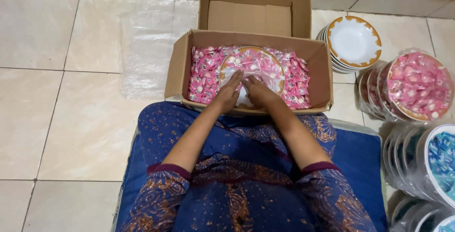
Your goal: Packing pink candies from a cardboard box onto a plate covered with plastic wrap
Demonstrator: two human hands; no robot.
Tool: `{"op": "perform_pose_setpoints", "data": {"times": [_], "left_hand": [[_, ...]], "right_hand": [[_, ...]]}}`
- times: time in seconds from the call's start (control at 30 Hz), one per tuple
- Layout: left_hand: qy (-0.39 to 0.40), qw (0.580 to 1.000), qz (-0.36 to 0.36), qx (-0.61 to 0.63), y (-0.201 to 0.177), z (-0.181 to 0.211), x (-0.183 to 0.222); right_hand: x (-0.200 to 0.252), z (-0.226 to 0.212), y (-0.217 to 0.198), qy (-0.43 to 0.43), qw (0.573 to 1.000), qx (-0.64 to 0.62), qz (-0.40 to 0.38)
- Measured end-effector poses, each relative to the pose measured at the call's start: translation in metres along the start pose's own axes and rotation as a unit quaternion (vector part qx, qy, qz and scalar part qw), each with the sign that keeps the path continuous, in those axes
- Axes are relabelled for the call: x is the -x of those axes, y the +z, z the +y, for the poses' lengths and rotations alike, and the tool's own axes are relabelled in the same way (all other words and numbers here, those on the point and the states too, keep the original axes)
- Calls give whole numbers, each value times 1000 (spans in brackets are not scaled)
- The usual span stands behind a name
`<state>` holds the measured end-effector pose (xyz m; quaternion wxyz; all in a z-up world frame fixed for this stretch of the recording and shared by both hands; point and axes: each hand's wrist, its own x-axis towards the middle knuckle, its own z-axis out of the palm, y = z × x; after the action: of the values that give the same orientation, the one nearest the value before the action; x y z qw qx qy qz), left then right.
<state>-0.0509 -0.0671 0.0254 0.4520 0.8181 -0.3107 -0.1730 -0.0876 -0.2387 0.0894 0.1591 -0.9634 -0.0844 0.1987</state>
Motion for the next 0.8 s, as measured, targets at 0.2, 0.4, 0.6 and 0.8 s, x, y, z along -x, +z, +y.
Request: {"op": "perform_pose_setpoints", "data": {"times": [0.2, 0.4, 0.6, 0.8], "left_hand": [[19, 999, 18, 34, -8, 0, 3], [-30, 985, 172, 13, -36, -36, -28], [-240, 925, 4, -294, -62, -77, -32], [-291, 896, -127, -311, -38, -123, -27]], "right_hand": [[29, -1, -42, -42, 990, -131, -23], [44, 122, -43, 40, 949, -214, 228], [-4, 251, 45, 281, 940, -128, 145], [14, 173, 19, 170, 980, -64, -83]]}}
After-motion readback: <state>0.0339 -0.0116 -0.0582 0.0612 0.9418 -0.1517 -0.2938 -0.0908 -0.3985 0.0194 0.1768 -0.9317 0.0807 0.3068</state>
